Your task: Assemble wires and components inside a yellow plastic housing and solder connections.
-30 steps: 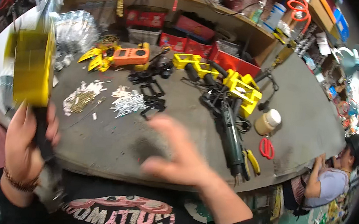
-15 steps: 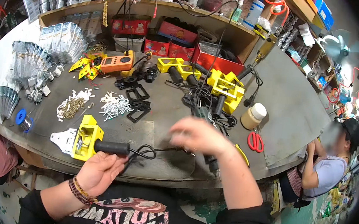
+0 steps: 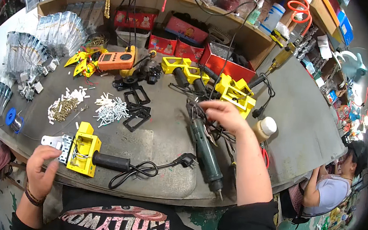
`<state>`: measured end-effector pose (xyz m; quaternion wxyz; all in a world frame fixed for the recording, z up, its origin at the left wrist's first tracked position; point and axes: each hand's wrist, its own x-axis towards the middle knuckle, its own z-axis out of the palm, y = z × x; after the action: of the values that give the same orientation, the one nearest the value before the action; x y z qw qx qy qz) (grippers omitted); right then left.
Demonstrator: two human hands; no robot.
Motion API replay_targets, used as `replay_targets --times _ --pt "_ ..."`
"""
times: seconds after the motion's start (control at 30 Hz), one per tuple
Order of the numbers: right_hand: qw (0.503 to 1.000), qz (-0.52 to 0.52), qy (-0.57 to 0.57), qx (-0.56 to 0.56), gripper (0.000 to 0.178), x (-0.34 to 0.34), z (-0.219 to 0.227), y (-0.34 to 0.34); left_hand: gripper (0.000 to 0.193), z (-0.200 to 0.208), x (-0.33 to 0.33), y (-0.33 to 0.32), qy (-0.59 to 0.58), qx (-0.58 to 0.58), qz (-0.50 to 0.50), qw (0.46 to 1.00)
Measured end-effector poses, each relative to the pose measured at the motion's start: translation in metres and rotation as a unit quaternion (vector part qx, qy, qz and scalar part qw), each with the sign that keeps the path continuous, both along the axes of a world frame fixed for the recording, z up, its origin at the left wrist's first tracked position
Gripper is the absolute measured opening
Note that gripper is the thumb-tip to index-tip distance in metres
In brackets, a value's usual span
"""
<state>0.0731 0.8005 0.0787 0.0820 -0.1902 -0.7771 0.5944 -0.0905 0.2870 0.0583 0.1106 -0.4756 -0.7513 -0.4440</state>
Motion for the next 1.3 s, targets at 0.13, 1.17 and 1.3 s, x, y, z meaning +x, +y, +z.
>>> replay_targets --times 0.13,1.17,1.3 --pt "0.974 -0.068 -0.094 0.196 0.025 -0.009 -0.005 0.003 0.028 0.001 -0.011 -0.001 0.029 -0.046 -0.008 0.998" --pt "0.839 -0.345 -0.105 0.408 0.057 0.072 -0.064 0.052 0.03 -0.024 -0.262 0.17 0.185 -0.327 0.199 0.905" --pt "0.888 -0.414 0.049 0.193 0.061 0.035 -0.045 0.017 0.028 -0.043 -0.303 0.146 0.258 -0.241 0.161 0.921"
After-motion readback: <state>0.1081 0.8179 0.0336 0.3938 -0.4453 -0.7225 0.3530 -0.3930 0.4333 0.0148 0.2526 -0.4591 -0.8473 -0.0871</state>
